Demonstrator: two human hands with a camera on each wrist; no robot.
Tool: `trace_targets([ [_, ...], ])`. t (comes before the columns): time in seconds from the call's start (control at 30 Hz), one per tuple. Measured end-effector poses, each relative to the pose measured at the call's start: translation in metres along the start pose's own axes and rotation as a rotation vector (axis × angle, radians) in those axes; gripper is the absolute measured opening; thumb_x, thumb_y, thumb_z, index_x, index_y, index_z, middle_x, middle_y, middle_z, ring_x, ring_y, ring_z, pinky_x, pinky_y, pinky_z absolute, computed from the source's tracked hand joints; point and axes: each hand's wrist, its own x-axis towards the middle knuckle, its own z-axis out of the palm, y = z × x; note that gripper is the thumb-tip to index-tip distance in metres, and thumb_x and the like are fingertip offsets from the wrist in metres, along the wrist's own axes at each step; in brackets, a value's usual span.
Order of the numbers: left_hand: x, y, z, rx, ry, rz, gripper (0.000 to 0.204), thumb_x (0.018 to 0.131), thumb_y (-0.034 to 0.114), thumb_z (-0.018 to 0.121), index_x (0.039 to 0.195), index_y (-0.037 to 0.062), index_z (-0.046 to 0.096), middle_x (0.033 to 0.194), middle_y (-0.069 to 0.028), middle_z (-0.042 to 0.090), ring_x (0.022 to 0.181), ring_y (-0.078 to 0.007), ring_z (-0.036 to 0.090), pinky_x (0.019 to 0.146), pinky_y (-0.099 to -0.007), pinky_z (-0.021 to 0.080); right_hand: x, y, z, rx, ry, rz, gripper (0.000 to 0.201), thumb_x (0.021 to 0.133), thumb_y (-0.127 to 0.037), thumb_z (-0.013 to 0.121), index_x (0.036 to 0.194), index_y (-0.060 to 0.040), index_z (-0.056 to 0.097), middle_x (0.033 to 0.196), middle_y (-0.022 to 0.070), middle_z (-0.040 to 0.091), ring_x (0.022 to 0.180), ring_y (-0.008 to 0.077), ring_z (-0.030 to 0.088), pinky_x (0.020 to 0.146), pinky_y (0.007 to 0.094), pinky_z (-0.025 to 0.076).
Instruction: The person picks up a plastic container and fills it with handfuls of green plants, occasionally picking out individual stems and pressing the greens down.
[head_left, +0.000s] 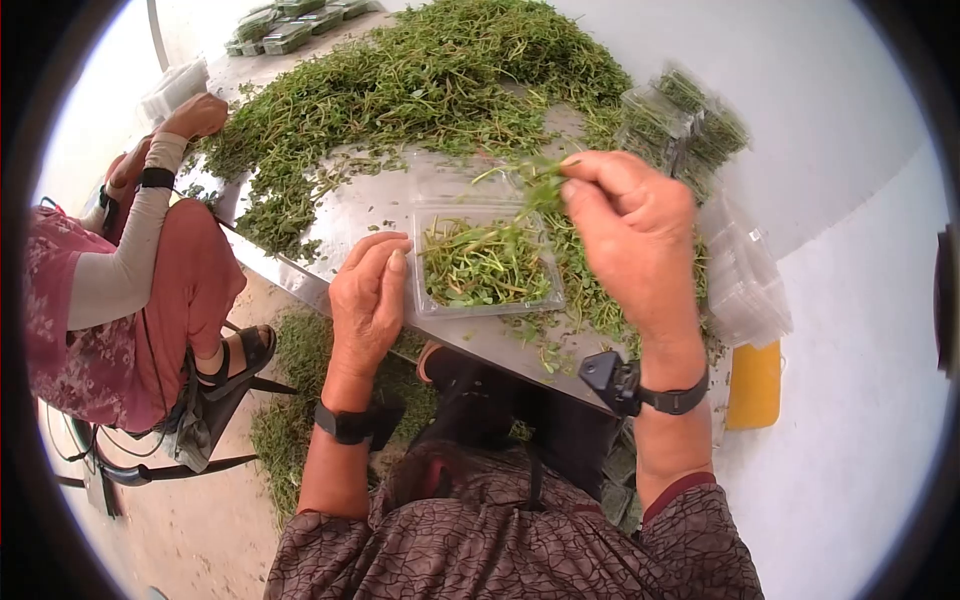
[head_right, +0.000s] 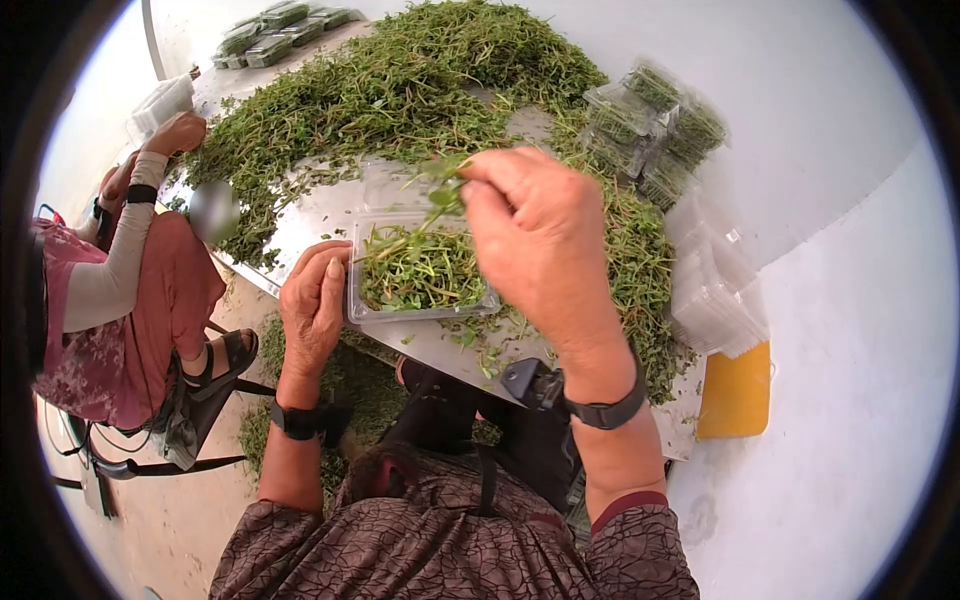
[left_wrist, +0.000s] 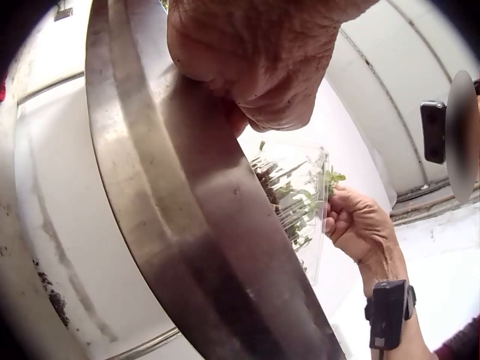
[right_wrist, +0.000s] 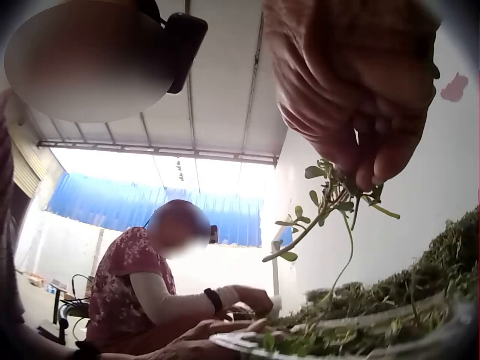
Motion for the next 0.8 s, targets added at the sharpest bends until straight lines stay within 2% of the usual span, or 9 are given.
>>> trace_targets([
  [0.07,-0.004,0.005,-0.002,0.003,-0.009,-0.029,0.020,0.096,0.011,0.053,0.100,-0.0044,0.066,0.103,-0.0172,0.067,0.091,-0.0293,0.066,0.082,-0.0338,0.051,-0.009,0.006,0.012,-0.086,-0.138,-0.011,0.011,0.085,-0.001,0.064,0.093,0.0024,0.070,0.083,0.0072,0.067,0.069,0.0120,0.059,0.063,0.0255,0.047],
  [0.1,-0.003,0.006,-0.002,0.001,-0.011,-0.025,0.020,0.096,0.011,0.053,0.100,-0.0044,0.066,0.103,-0.0173,0.067,0.091,-0.0295,0.067,0.082,-0.0339,0.051,-0.011,0.011,0.015,-0.201,-0.262,-0.038,0.012,0.083,-0.002,0.064,0.093,0.0003,0.070,0.082,0.0118,0.067,0.068,0.0208,0.063,0.065,0.0293,0.049],
  [0.13,-0.003,0.006,-0.003,-0.002,-0.012,-0.022,0.020,0.096,0.011,0.053,0.100,-0.0044,0.066,0.102,-0.0174,0.067,0.091,-0.0297,0.067,0.081,-0.0340,0.051,-0.015,0.018,0.017,-0.197,-0.265,-0.043,0.012,0.083,-0.002,0.064,0.093,0.0003,0.070,0.082,0.0118,0.067,0.068,0.0208,0.063,0.065,0.0293,0.049],
  [0.2,-0.003,0.006,-0.003,-0.001,-0.008,-0.031,0.020,0.096,0.011,0.053,0.099,-0.0044,0.065,0.102,-0.0176,0.067,0.091,-0.0300,0.067,0.081,-0.0343,0.051,-0.022,0.025,0.020,-0.242,-0.217,-0.126,0.008,0.081,-0.006,0.062,0.084,-0.0047,0.069,0.078,0.0135,0.065,0.071,0.0335,0.063,0.064,0.0405,0.050],
  [0.33,-0.003,0.006,-0.003,-0.016,-0.013,-0.062,0.020,0.096,0.011,0.053,0.100,-0.0042,0.066,0.103,-0.0178,0.067,0.091,-0.0298,0.067,0.080,-0.0343,0.051,-0.028,0.031,0.003,-0.257,-0.234,0.000,0.010,0.081,-0.006,0.064,0.088,-0.0044,0.070,0.082,0.0124,0.067,0.076,0.0331,0.065,0.067,0.0405,0.052],
  [0.53,-0.006,-0.003,-0.006,-0.111,0.001,-0.070,0.022,0.096,0.009,0.051,0.104,-0.0029,0.067,0.109,-0.0182,0.067,0.099,-0.0281,0.065,0.086,-0.0348,0.050,-0.049,0.026,0.007,-0.231,-0.096,-0.121,0.010,0.081,-0.007,0.067,0.089,-0.0023,0.069,0.093,0.0132,0.070,0.084,0.0333,0.066,0.073,0.0392,0.054],
  [0.6,-0.001,0.000,-0.009,-0.146,0.005,-0.042,0.022,0.096,0.009,0.051,0.106,-0.0023,0.067,0.112,-0.0184,0.066,0.102,-0.0275,0.065,0.089,-0.0353,0.050,-0.061,0.024,0.009,-0.231,-0.117,-0.086,0.012,0.082,-0.009,0.069,0.092,-0.0021,0.069,0.098,0.0134,0.070,0.089,0.0324,0.066,0.078,0.0392,0.054],
  [0.73,0.025,0.030,-0.026,-0.025,-0.076,0.093,0.028,0.091,-0.001,0.050,0.113,-0.0003,0.066,0.119,-0.0176,0.064,0.111,-0.0310,0.060,0.095,-0.0380,0.047,-0.079,0.025,0.013,-0.228,-0.163,-0.122,0.019,0.081,-0.011,0.071,0.097,-0.0012,0.069,0.104,0.0142,0.069,0.103,0.0320,0.062,0.089,0.0421,0.049],
  [0.8,0.043,0.039,-0.023,0.126,-0.206,0.273,0.032,0.087,-0.004,0.053,0.115,0.0013,0.066,0.121,-0.0178,0.063,0.115,-0.0348,0.058,0.097,-0.0388,0.045,-0.082,0.027,0.014,-0.250,-0.170,-0.207,0.024,0.080,-0.011,0.073,0.101,0.0007,0.068,0.103,0.0145,0.069,0.105,0.0321,0.061,0.092,0.0433,0.047],
])
